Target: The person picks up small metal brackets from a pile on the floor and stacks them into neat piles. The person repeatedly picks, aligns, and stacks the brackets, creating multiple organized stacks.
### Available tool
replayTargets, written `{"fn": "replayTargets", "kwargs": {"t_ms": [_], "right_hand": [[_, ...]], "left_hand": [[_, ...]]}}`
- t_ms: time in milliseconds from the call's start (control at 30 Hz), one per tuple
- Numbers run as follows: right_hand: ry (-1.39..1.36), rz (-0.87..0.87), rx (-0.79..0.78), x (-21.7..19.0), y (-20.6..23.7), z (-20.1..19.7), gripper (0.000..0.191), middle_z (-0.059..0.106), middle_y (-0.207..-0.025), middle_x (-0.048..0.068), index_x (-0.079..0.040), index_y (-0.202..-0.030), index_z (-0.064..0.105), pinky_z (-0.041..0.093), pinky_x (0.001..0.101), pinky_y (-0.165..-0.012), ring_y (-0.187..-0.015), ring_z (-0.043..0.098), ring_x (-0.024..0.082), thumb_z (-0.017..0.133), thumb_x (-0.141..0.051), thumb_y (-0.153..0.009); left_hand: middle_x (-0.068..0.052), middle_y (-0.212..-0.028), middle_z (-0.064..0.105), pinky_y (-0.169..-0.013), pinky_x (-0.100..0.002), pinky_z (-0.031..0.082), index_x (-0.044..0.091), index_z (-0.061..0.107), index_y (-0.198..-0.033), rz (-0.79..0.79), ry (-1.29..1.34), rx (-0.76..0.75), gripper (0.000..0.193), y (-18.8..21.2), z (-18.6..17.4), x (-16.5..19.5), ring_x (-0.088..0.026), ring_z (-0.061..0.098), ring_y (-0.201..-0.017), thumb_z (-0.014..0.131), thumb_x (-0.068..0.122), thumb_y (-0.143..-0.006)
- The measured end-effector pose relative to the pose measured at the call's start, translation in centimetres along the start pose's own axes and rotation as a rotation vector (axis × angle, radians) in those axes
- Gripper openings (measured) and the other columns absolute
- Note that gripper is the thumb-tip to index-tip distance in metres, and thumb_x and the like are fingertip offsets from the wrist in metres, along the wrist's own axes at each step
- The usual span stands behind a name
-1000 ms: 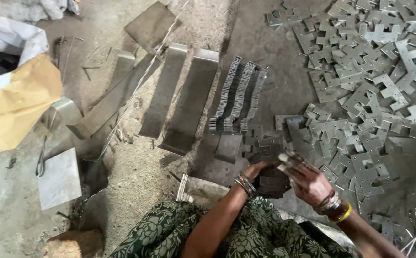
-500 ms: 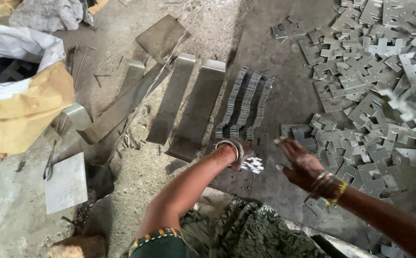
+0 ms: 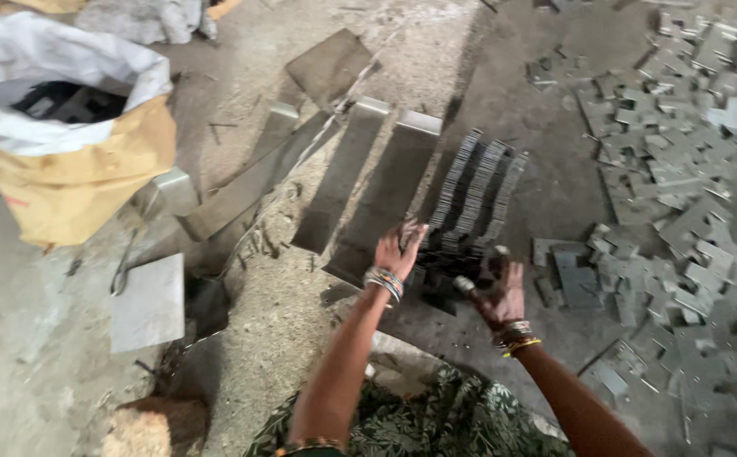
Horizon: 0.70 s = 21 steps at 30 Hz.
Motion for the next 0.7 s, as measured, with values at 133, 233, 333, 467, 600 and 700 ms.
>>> {"fn": "replayTargets", "kwargs": {"t_ms": [133, 233, 333, 467, 600, 700], "right_hand": [[-0.441, -0.062, 0.24, -1.0, -0.9, -1.1, 0.084, 0.044, -0.161, 0.018, -0.001, -0.162, 0.034, 0.038, 0.0426, -0.116, -0.144, 0.045, 0.027, 0.08, -0.016, -0.093], [-0.566, -0.117, 0.216, -2.0, -1.7, -0.6, 0.084, 0.048, -0.161, 0.02, -0.002, -0.167, 0.031, 0.038, 0.0414, -0.122, -0.144, 0.048, 0.031, 0.073, -0.022, -0.097], [-0.137, 0.042, 0.16, -1.7, -2.3, 0.5, 0.092, 0.043, -0.162, 0.029, -0.003, -0.169, 0.023, 0.039, 0.048, -0.115, -0.144, 0.045, 0.045, 0.069, -0.04, -0.098], [0.034, 0.401, -0.05, 0.5, -1.9, 2.9, 0.107, 0.036, -0.162, 0.033, -0.01, -0.175, 0.003, 0.046, 0.0595, -0.094, -0.12, 0.054, 0.059, 0.055, -0.051, -0.09], [0.02, 0.184, 0.039, -1.6, -2.2, 3.0, 0.104, 0.03, -0.167, 0.032, -0.005, -0.17, 0.011, 0.04, 0.0516, -0.112, -0.145, 0.038, 0.05, 0.062, -0.055, -0.094], [-0.028, 0.194, 0.082, -1.6, -2.0, 3.2, 0.103, 0.029, -0.168, 0.032, -0.004, -0.17, 0.013, 0.033, 0.0486, -0.12, -0.151, 0.034, 0.048, 0.064, -0.056, -0.097]], "left_hand": [[-0.03, -0.121, 0.068, -0.1, -0.044, 0.049, 0.0, 0.069, -0.125, -0.453, 0.172, -0.026, 0.075, 1.6, 1.7, -5.3, -0.041, 0.061, -0.125, 0.041, 0.066, -0.102], [-0.025, -0.154, 0.046, -0.122, -0.038, 0.028, -0.002, 0.05, -0.145, -0.561, 0.325, -0.038, 0.093, 0.9, 1.4, -5.3, -0.034, 0.038, -0.148, 0.028, 0.076, -0.1], [-0.019, -0.161, 0.041, -0.122, -0.038, 0.024, 0.004, 0.029, -0.158, -0.525, 0.613, -0.139, 0.097, 0.4, 1.5, -3.0, -0.03, 0.04, -0.149, 0.024, 0.077, -0.094], [-0.013, -0.169, 0.02, -0.126, -0.039, 0.012, 0.006, 0.022, -0.161, -0.536, 0.255, -0.338, 0.094, 1.7, 1.5, -0.7, -0.026, 0.015, -0.157, 0.012, 0.075, -0.098], [-0.014, -0.17, 0.013, -0.127, -0.041, 0.011, 0.009, 0.015, -0.163, -0.569, 0.361, -0.383, 0.093, 1.7, 2.0, 0.3, -0.028, 0.011, -0.158, 0.011, 0.074, -0.097], [-0.011, -0.172, 0.009, -0.128, -0.041, 0.009, 0.011, 0.011, -0.163, -0.543, 0.578, -0.266, 0.09, 0.4, 1.8, 0.5, -0.026, 0.009, -0.16, 0.013, 0.073, -0.098]]}}
Point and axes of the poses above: each hand's wrist, its own y-axis away from the middle knuckle, its own z-axis out of the palm, x = y × z, the point moved 8 cm from there along -y, towards the middle knuckle
